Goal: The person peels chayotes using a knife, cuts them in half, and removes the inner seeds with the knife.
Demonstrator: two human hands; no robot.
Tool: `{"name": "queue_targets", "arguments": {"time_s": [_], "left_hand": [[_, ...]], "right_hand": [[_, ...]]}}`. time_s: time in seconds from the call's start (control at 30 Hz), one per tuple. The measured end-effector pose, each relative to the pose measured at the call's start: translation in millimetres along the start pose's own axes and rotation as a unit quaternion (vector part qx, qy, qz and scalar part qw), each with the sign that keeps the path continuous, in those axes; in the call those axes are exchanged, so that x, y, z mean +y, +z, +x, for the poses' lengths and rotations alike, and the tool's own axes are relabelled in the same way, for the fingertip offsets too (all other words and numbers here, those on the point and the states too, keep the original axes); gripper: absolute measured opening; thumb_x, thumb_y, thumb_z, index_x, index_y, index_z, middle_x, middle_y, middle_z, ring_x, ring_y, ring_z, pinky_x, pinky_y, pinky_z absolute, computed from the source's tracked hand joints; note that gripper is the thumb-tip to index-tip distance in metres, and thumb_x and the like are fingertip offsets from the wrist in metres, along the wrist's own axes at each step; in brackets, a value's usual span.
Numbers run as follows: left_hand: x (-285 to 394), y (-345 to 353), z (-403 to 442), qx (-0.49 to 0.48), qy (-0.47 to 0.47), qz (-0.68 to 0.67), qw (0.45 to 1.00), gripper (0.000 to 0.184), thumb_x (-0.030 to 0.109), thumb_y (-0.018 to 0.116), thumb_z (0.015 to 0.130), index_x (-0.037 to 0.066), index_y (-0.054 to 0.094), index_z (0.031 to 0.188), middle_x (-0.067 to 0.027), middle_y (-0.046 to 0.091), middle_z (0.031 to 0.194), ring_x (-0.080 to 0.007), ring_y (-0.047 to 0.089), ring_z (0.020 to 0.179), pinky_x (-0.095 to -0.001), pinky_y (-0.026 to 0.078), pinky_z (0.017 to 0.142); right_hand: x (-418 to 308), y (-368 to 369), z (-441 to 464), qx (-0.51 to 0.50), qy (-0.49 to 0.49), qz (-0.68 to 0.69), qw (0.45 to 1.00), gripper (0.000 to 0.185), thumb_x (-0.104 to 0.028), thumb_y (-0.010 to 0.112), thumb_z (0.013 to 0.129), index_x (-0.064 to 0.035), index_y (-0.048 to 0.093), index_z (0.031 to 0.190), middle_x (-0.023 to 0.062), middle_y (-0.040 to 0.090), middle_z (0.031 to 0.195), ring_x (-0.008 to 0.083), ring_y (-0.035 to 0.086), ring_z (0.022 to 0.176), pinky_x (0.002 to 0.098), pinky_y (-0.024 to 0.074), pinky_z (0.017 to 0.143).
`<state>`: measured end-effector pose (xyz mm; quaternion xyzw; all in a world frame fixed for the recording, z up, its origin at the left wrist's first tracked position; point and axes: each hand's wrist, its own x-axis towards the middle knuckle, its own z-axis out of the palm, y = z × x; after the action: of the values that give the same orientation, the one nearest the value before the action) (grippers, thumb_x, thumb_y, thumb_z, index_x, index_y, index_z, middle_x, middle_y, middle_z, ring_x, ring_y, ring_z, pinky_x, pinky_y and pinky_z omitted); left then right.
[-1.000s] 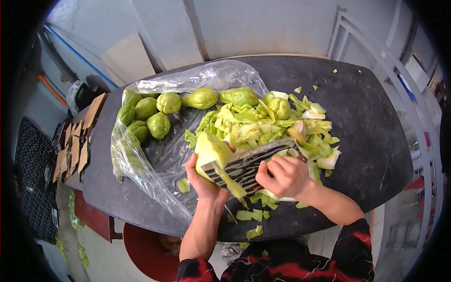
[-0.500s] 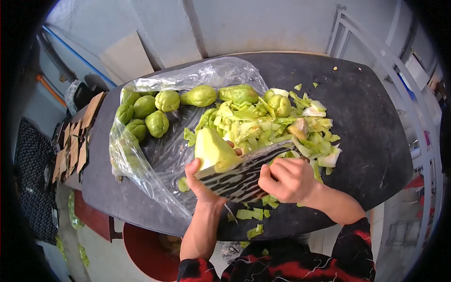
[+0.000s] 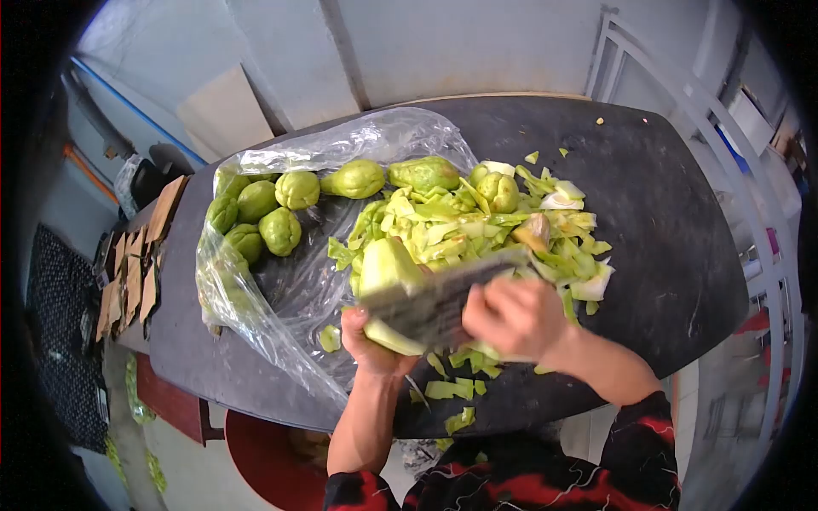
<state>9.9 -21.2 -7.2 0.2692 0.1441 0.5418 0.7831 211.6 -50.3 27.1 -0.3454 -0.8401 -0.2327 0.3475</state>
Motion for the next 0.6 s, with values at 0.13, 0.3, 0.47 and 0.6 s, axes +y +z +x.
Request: {"name": "queue_targets", "arguments": {"time_s": [0.13,0.3,0.47,0.6], "left_hand": [[-3.0,-0.3,-2.8,-0.031,-0.020,0.020,0.999,0.082,0.049,0.058,0.076,0.006,0.040,0.143,-0.0203,0.057,0.126,-0.0369,0.062,0.107,-0.0531,0.056,0.081],[-6.6,-3.8,-6.0,0.012,0.012,-0.027,0.999,0.090,0.050,0.058,0.077,0.006,0.032,0.150,-0.0204,0.055,0.131,-0.0352,0.058,0.115,-0.0533,0.047,0.100],[-3.1,1.9,-3.6,0.003,-0.036,0.019,0.999,0.085,0.051,0.060,0.074,0.005,0.040,0.143,-0.0194,0.058,0.126,-0.0362,0.063,0.105,-0.0529,0.055,0.081],[-3.0,11.9,-1.3,0.014,0.003,0.014,1.000,0.081,0.049,0.060,0.076,0.005,0.042,0.141,-0.0189,0.058,0.126,-0.0367,0.062,0.109,-0.0525,0.053,0.087]], "right_hand": [[32.4,19.6,-14.0,-0.068,0.086,-0.003,0.994,0.005,-0.008,0.060,0.084,-0.0069,0.056,0.081,0.0019,0.056,0.062,0.0128,0.062,0.054,0.0275,0.0506,0.043],[-9.4,-13.7,-0.3,-0.052,0.021,0.032,0.998,0.006,-0.012,0.060,0.081,-0.0082,0.055,0.080,0.0004,0.052,0.062,0.0118,0.060,0.054,0.0260,0.0493,0.044],[23.9,23.3,-13.0,-0.049,0.101,0.029,0.993,0.015,0.002,0.062,0.067,-0.0044,0.051,0.076,0.0044,0.048,0.060,0.0206,0.057,0.053,0.0335,0.0461,0.043],[18.6,13.1,-11.7,-0.067,0.087,0.002,0.994,0.007,-0.008,0.060,0.080,-0.0080,0.056,0.085,0.0018,0.057,0.065,0.0171,0.064,0.058,0.0291,0.0514,0.047]]}}
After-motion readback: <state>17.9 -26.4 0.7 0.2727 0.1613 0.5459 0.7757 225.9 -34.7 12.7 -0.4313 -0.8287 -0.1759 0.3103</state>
